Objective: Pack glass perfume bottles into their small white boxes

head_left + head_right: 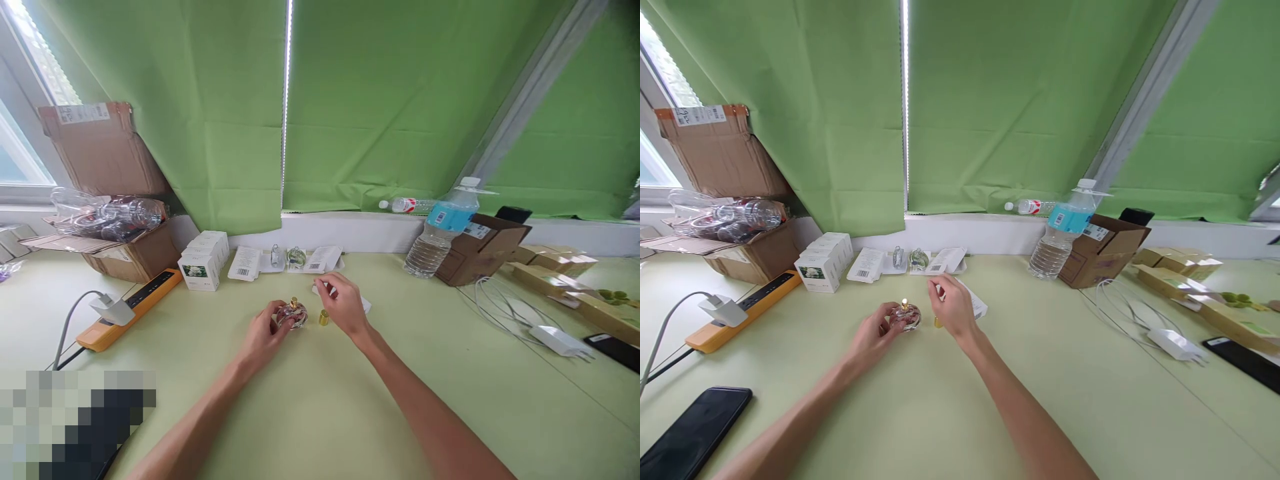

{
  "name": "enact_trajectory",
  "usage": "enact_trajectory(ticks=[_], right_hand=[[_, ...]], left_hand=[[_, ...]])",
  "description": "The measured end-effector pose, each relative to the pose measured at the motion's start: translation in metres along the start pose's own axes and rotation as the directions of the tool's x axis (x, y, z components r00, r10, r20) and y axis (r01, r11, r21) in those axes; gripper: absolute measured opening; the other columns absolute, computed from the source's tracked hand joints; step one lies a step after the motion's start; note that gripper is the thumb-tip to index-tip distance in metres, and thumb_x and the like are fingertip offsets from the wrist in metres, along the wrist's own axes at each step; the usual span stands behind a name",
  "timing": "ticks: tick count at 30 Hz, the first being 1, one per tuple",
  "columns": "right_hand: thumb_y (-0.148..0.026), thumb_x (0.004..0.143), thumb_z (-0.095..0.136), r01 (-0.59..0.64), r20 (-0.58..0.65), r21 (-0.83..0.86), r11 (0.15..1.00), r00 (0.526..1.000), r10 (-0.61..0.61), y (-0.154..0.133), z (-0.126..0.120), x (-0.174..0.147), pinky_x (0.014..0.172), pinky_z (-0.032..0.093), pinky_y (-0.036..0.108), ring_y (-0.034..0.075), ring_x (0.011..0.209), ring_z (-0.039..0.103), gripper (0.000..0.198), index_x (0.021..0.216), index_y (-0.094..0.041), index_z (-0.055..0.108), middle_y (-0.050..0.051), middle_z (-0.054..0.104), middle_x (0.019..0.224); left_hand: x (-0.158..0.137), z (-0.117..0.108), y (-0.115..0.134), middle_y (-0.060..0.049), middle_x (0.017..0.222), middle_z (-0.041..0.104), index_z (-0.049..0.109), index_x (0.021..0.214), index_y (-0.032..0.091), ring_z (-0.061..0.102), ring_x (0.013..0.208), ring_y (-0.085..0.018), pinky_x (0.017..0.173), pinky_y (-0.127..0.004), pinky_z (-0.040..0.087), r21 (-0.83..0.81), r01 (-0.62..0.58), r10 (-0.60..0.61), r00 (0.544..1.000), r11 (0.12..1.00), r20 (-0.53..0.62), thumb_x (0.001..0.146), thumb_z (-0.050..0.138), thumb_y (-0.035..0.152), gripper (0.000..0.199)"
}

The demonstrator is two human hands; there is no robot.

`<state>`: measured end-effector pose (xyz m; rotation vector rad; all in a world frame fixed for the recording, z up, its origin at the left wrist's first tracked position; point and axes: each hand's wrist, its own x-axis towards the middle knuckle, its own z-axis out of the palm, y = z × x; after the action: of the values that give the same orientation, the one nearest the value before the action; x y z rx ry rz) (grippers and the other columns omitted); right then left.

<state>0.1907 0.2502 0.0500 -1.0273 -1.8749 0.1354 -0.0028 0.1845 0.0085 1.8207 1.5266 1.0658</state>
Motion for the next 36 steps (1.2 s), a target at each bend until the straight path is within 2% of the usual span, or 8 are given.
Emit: enact_trajectory(ticks=[2,3,7,14,19,25,31,36], right_hand=[[-0.031,0.092,0.050,-0.029,0.055,-0.056,0.998,0.998,0.032,0.006,-0.008,0.006,0.060,0.047,0.029,0.016,0.062,0.060,0.023,0.082,-0.021,0.068,0.003,0.070,0.079],[-0.031,0.090,0.052,-0.031,0.140,-0.081,0.996,0.989,0.042,0.009,-0.013,0.008,0.059,0.047,0.028,0.016,0.062,0.060,0.021,0.083,-0.022,0.070,0.002,0.070,0.078],[-0.031,0.082,0.064,-0.017,0.398,-0.214,0.977,0.912,0.103,0.017,-0.026,0.009,0.054,0.042,0.026,0.017,0.064,0.062,0.013,0.091,-0.025,0.072,0.002,0.072,0.083],[-0.008,0.065,0.072,0.011,0.489,-0.264,0.964,0.863,0.124,0.031,-0.011,-0.009,0.048,0.035,0.023,0.016,0.060,0.062,0.020,0.078,-0.023,0.070,0.001,0.069,0.069],[-0.002,0.065,0.067,0.014,0.520,-0.250,0.968,0.845,0.122,0.030,-0.008,-0.010,0.047,0.034,0.023,0.016,0.057,0.060,0.021,0.072,-0.021,0.068,0.001,0.068,0.066],[-0.018,0.081,0.059,-0.005,0.481,-0.206,0.979,0.870,0.106,0.009,-0.021,0.007,0.059,0.043,0.026,0.017,0.070,0.063,0.012,0.084,-0.023,0.070,0.002,0.071,0.079],[-0.029,0.089,0.054,-0.197,0.372,0.054,0.979,0.914,0.163,-0.019,-0.030,0.015,0.069,0.051,0.029,0.016,0.073,0.064,0.022,0.107,-0.022,0.065,0.003,0.072,0.092],[-0.030,0.086,0.059,-0.263,0.339,0.160,0.951,0.920,0.197,-0.026,-0.029,0.015,0.069,0.053,0.029,0.016,0.074,0.066,0.020,0.104,-0.021,0.061,0.002,0.073,0.087]], left_hand=[[0.000,-0.001,-0.001,-0.001,0.082,0.068,0.057,0.118,0.022,0.053,0.057,-0.013,0.055,-0.023,0.041,0.004,0.005,-0.005,1.000,1.000,0.006,0.088,0.048,0.043,0.037],[0.000,-0.001,-0.001,-0.001,0.080,0.067,0.057,0.118,0.022,0.053,0.057,-0.013,0.055,-0.023,0.040,0.006,0.007,-0.007,1.000,1.000,0.012,0.088,0.048,0.044,0.038],[0.000,-0.001,-0.003,0.001,0.070,0.064,0.058,0.117,0.021,0.052,0.056,-0.014,0.053,-0.023,0.039,0.007,0.007,-0.007,1.000,1.000,0.015,0.088,0.049,0.045,0.039],[0.001,-0.001,-0.001,0.001,0.070,0.062,0.058,0.116,0.020,0.051,0.056,-0.013,0.053,-0.023,0.038,0.006,0.019,-0.019,1.000,1.000,0.024,0.088,0.049,0.044,0.038],[0.001,-0.002,0.000,0.001,0.069,0.062,0.059,0.115,0.019,0.050,0.055,-0.013,0.052,-0.022,0.037,-0.007,0.016,-0.016,1.000,1.000,0.022,0.088,0.049,0.044,0.038],[0.001,-0.002,-0.001,0.000,0.071,0.063,0.060,0.116,0.019,0.049,0.056,-0.013,0.052,-0.022,0.037,-0.030,0.006,-0.005,0.999,1.000,0.034,0.087,0.051,0.044,0.039],[0.001,-0.003,0.001,-0.002,0.081,0.067,0.062,0.114,0.019,0.050,0.056,-0.012,0.053,-0.022,0.039,-0.060,-0.015,0.017,0.999,0.998,0.035,0.087,0.052,0.044,0.038],[0.000,-0.002,0.000,-0.002,0.079,0.067,0.062,0.115,0.018,0.049,0.055,-0.012,0.052,-0.023,0.039,-0.062,-0.017,0.018,1.000,0.998,0.024,0.086,0.052,0.043,0.039]])
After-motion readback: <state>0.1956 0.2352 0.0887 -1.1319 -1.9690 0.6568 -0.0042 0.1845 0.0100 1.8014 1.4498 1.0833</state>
